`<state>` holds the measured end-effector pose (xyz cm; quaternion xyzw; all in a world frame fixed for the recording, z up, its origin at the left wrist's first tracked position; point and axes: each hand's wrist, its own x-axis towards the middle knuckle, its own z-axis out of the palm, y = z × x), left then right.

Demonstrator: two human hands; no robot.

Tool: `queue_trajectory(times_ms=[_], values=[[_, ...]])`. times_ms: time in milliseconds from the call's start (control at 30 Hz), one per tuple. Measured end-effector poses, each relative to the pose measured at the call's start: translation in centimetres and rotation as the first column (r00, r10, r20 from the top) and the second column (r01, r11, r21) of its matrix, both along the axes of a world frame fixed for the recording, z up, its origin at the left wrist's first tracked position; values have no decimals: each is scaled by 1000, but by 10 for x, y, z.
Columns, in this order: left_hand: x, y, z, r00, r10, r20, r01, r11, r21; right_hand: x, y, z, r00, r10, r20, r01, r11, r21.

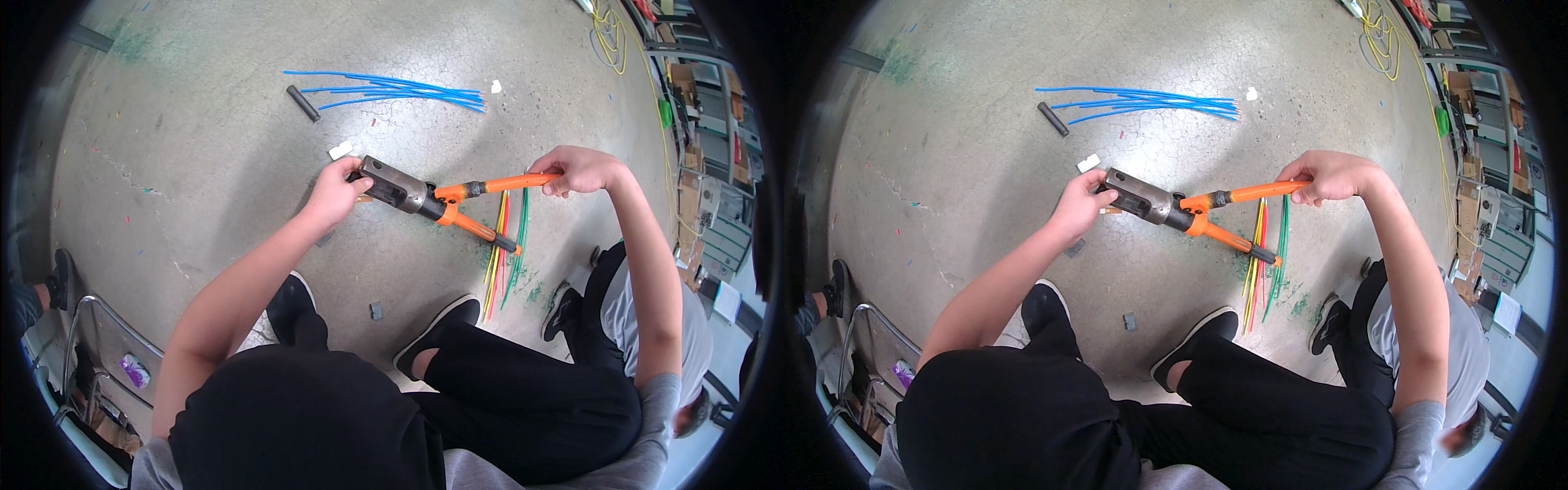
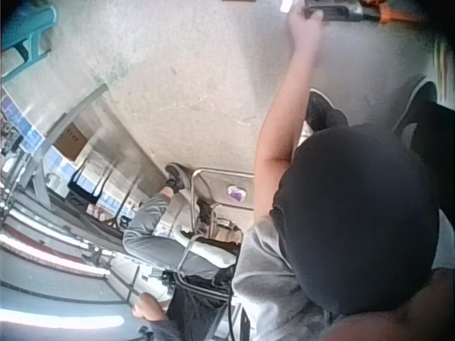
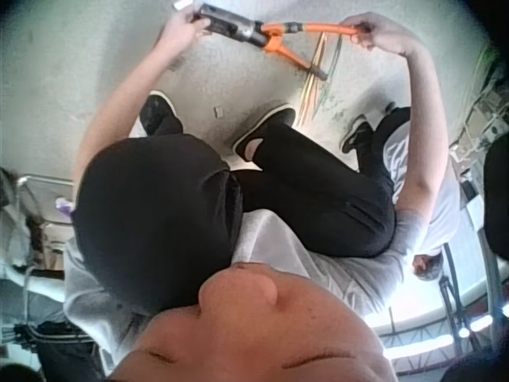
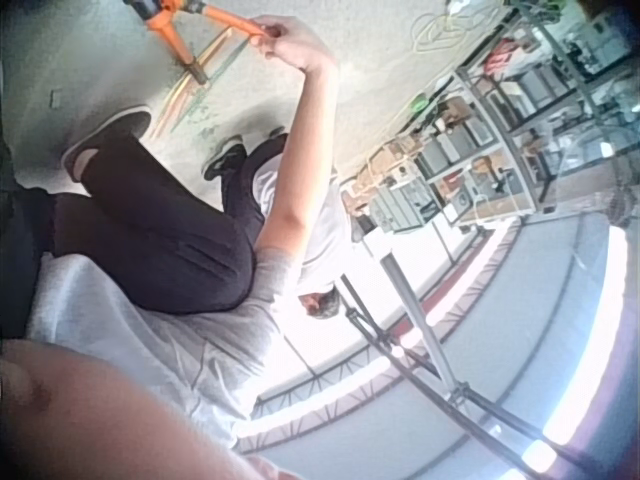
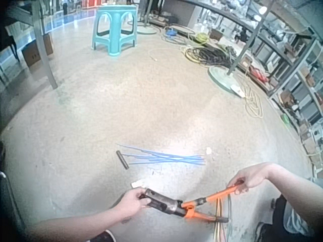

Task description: The person sits on a low stool and assembles an electrical panel by stripping red wires, inserting them into circuit breakers, and crimping terminals. They use a wire stripper and a crimping tool to prepare and secure the connections.

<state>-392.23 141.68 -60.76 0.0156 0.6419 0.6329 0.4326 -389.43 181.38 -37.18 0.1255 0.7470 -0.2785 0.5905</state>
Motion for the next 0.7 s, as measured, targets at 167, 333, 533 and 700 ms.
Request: queue_trajectory(times_ms=[167,333,533,700], values=[[-2,-4,3,975,69,212,-104,981,161,-1,-1,0,1000,-6,2,6,1000,-5],[-3,-5,2,990,50,133,-66,990,122,0,0,0,1000,-11,-3,11,1000,-10],[-8,-8,-23,971,-152,-184,143,988,-57,1,0,-2,1000,0,-1,0,1000,31],[-9,6,13,987,-148,57,150,988,-34,2,10,-6,1000,2,-3,-2,1000,-1]])
